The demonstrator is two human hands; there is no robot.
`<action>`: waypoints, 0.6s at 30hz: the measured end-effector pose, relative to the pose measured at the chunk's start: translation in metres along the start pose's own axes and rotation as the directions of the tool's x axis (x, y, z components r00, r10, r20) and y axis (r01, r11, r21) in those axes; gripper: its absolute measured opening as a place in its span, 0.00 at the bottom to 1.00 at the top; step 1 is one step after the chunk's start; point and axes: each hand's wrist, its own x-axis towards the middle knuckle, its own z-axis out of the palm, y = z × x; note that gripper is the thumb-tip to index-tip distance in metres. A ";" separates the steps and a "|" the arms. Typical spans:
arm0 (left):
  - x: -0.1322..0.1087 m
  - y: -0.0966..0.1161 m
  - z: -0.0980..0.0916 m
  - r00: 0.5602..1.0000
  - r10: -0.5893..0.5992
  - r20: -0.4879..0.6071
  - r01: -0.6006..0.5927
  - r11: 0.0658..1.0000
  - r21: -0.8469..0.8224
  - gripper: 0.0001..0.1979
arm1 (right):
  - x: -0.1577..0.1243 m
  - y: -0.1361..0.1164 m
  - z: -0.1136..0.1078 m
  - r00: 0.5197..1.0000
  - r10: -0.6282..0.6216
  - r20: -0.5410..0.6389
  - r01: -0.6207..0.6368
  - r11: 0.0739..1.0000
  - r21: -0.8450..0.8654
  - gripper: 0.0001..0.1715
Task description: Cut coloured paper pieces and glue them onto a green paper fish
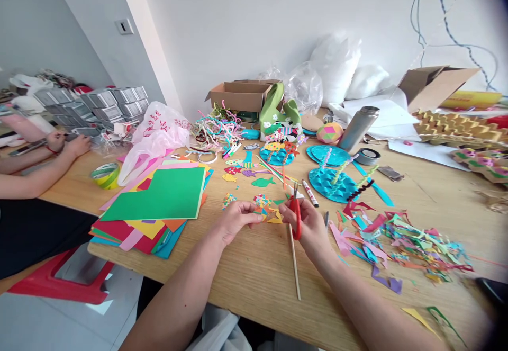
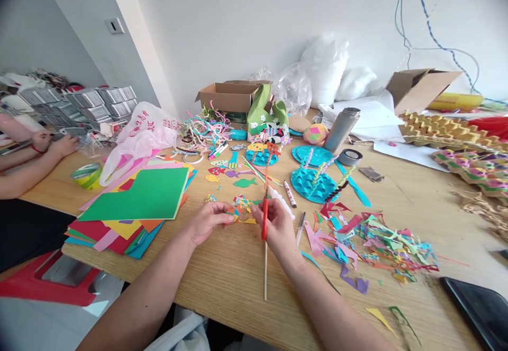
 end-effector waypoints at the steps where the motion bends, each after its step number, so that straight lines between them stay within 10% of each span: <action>1: 0.001 0.001 -0.004 1.000 0.002 -0.020 -0.003 0.999 -0.034 0.12 | 0.001 -0.001 -0.001 0.999 -0.033 0.014 0.034 0.994 -0.105 0.21; 4: 0.003 0.005 -0.015 0.993 0.009 -0.114 -0.029 0.985 -0.170 0.13 | 0.000 -0.010 -0.003 0.987 -0.063 0.147 0.129 0.858 -0.498 0.16; 9: 0.001 0.010 -0.028 0.992 0.003 -0.124 -0.021 0.990 -0.142 0.15 | -0.015 -0.039 -0.019 0.932 0.115 0.344 0.280 0.375 -0.884 0.08; 14: -0.006 0.009 -0.021 0.999 -0.036 0.008 0.034 0.979 0.201 0.15 | -0.038 -0.043 -0.055 0.940 0.266 0.214 0.210 0.045 -0.977 0.14; 18: -0.011 0.009 -0.011 0.996 -0.048 0.079 0.014 0.925 0.380 0.15 | -0.063 -0.037 -0.068 0.912 0.382 0.151 0.179 -0.039 -0.983 0.14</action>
